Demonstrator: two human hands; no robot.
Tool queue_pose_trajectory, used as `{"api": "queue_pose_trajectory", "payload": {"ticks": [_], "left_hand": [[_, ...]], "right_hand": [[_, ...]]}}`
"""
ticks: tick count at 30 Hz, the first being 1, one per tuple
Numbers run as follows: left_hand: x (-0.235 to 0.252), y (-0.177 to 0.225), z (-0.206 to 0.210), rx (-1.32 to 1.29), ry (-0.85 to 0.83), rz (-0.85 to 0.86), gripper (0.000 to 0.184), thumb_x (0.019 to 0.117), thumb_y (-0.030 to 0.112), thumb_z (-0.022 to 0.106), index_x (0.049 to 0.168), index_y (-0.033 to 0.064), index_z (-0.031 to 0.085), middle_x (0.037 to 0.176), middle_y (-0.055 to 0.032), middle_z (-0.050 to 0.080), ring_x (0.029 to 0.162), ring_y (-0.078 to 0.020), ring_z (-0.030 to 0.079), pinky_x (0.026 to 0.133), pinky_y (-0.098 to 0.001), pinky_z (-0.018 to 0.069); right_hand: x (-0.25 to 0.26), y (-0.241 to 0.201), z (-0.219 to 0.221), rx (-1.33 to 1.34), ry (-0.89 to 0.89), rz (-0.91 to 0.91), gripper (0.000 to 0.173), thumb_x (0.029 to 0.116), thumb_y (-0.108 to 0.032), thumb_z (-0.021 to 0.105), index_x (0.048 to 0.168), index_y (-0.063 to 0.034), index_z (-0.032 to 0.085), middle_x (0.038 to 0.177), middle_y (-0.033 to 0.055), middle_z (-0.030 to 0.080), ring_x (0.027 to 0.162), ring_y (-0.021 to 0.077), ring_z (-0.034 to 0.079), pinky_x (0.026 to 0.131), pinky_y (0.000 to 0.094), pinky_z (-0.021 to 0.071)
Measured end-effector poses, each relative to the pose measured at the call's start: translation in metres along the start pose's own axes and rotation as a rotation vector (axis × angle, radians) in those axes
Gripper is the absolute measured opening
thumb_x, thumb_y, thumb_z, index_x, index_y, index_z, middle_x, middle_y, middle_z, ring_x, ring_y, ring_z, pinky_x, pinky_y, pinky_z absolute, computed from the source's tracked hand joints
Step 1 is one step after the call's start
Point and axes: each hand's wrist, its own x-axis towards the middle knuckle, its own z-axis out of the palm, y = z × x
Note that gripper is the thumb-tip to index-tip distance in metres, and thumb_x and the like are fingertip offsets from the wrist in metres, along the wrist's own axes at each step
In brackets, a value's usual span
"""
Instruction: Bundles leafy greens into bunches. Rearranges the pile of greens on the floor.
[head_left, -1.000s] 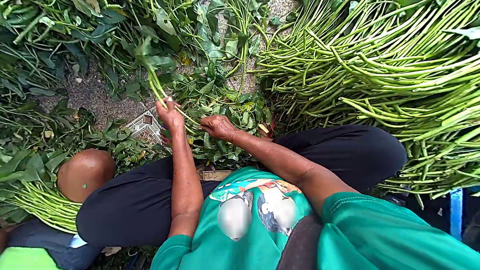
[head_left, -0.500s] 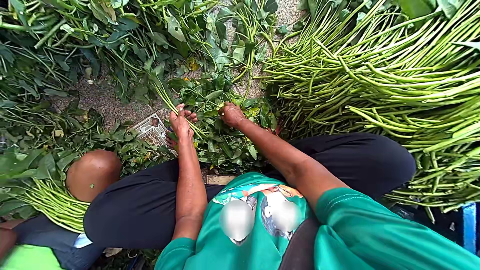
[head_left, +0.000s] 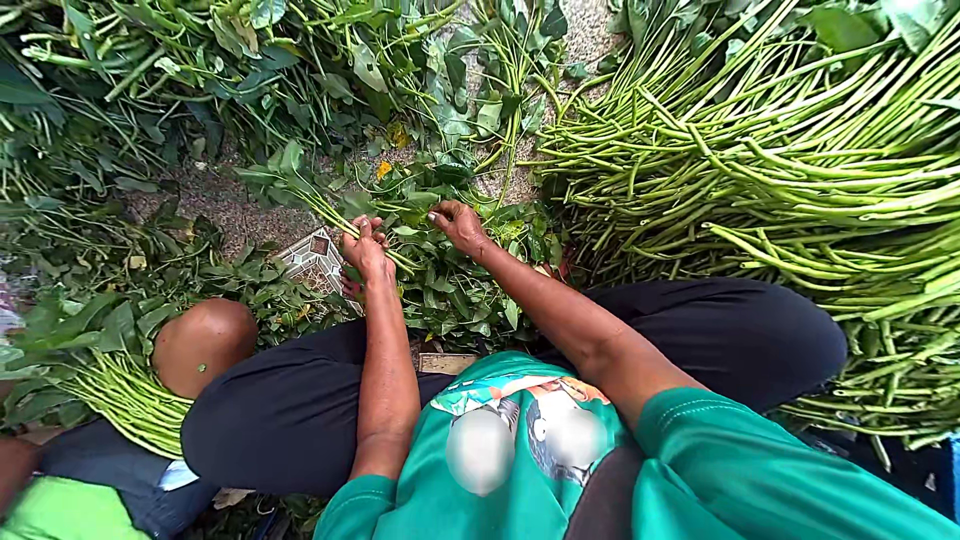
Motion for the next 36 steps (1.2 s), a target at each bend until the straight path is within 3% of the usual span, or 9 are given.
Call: {"api": "queue_pose_trajectory", "payload": {"ticks": [7, 12, 15, 19, 22, 24, 28, 33, 36], "left_hand": [[-0.003, 0.007, 0.004, -0.129, -0.238, -0.040, 0.018, 0.1097, 0.020, 0.048, 0.115, 0.0078, 0.061, 0.087, -0.0021, 0.065, 0.062, -0.0074, 0.058, 0.055, -0.0219, 0.0509], [-0.007, 0.004, 0.006, 0.031, -0.371, 0.061, 0.019, 0.1078, 0.014, 0.053, 0.117, 0.0027, 0.065, 0.092, -0.0026, 0.067, 0.061, -0.0045, 0.057, 0.052, -0.0175, 0.0480], [-0.007, 0.003, 0.006, 0.140, -0.422, 0.124, 0.014, 0.1036, 0.008, 0.059, 0.113, 0.0019, 0.067, 0.091, -0.0022, 0.068, 0.061, -0.0040, 0.057, 0.053, -0.0173, 0.0476], [-0.008, 0.004, 0.007, 0.272, -0.447, 0.151, 0.016, 0.1039, 0.012, 0.060, 0.111, 0.0008, 0.070, 0.087, -0.0022, 0.070, 0.065, -0.0056, 0.061, 0.061, -0.0214, 0.0537], [-0.014, 0.004, 0.011, 0.349, -0.405, 0.164, 0.016, 0.1040, 0.019, 0.062, 0.105, 0.0036, 0.067, 0.082, 0.0011, 0.067, 0.059, -0.0029, 0.057, 0.055, -0.0190, 0.0500], [-0.013, 0.009, 0.012, 0.357, -0.298, 0.216, 0.016, 0.1038, 0.017, 0.062, 0.103, 0.0022, 0.067, 0.087, -0.0003, 0.071, 0.058, -0.0021, 0.056, 0.054, -0.0185, 0.0474], [-0.001, 0.026, 0.002, 0.316, -0.165, 0.375, 0.020, 0.1076, 0.020, 0.054, 0.109, 0.0022, 0.063, 0.092, -0.0013, 0.067, 0.065, -0.0049, 0.057, 0.059, -0.0216, 0.0489], [0.003, 0.038, -0.006, 0.184, -0.155, 0.390, 0.020, 0.1094, 0.018, 0.050, 0.109, 0.0016, 0.063, 0.088, -0.0030, 0.072, 0.065, -0.0073, 0.064, 0.057, -0.0212, 0.0518], [0.001, 0.034, -0.003, 0.176, -0.159, 0.354, 0.018, 0.1084, 0.016, 0.052, 0.107, 0.0013, 0.062, 0.087, -0.0034, 0.069, 0.063, -0.0070, 0.061, 0.055, -0.0209, 0.0512]], "right_hand": [[-0.020, -0.019, 0.016, 0.223, -0.027, -0.096, 0.028, 0.1049, -0.017, 0.058, 0.118, 0.0039, 0.071, 0.106, 0.0184, 0.074, 0.098, 0.0242, 0.071, 0.095, 0.0439, 0.0545], [-0.023, -0.008, 0.022, 0.397, -0.070, -0.094, 0.024, 0.1025, -0.016, 0.062, 0.110, 0.0056, 0.071, 0.089, 0.0115, 0.071, 0.075, 0.0113, 0.066, 0.076, 0.0311, 0.0575], [-0.023, -0.015, 0.019, 0.479, -0.103, -0.024, 0.026, 0.1027, -0.018, 0.063, 0.111, 0.0055, 0.071, 0.096, 0.0128, 0.072, 0.084, 0.0117, 0.067, 0.083, 0.0321, 0.0560], [-0.017, -0.033, 0.016, 0.830, -0.276, 0.341, 0.053, 0.1071, -0.049, 0.048, 0.141, -0.0090, 0.059, 0.128, 0.0108, 0.066, 0.111, 0.0196, 0.064, 0.095, 0.0420, 0.0528], [-0.006, -0.051, 0.019, 0.985, -0.099, 0.406, 0.044, 0.1054, -0.036, 0.059, 0.134, -0.0024, 0.059, 0.124, 0.0149, 0.065, 0.105, 0.0223, 0.064, 0.088, 0.0430, 0.0546], [-0.006, -0.058, 0.026, 0.865, 0.096, 0.292, 0.028, 0.1044, -0.017, 0.062, 0.123, 0.0042, 0.062, 0.107, 0.0159, 0.069, 0.087, 0.0193, 0.067, 0.075, 0.0360, 0.0584], [-0.026, -0.028, 0.016, 0.058, -0.027, -0.135, 0.028, 0.0999, -0.005, 0.061, 0.122, 0.0112, 0.066, 0.123, 0.0274, 0.069, 0.119, 0.0374, 0.066, 0.110, 0.0504, 0.0488], [-0.036, 0.025, -0.004, -0.479, -0.377, 0.146, 0.039, 0.0926, -0.016, 0.075, 0.125, 0.0045, 0.068, 0.133, 0.0337, 0.060, 0.126, 0.0526, 0.056, 0.103, 0.0737, 0.0421], [-0.032, 0.011, -0.021, -0.474, -0.292, 0.088, 0.050, 0.0890, -0.023, 0.079, 0.133, -0.0040, 0.067, 0.139, 0.0297, 0.058, 0.131, 0.0515, 0.052, 0.105, 0.0764, 0.0368]]}}
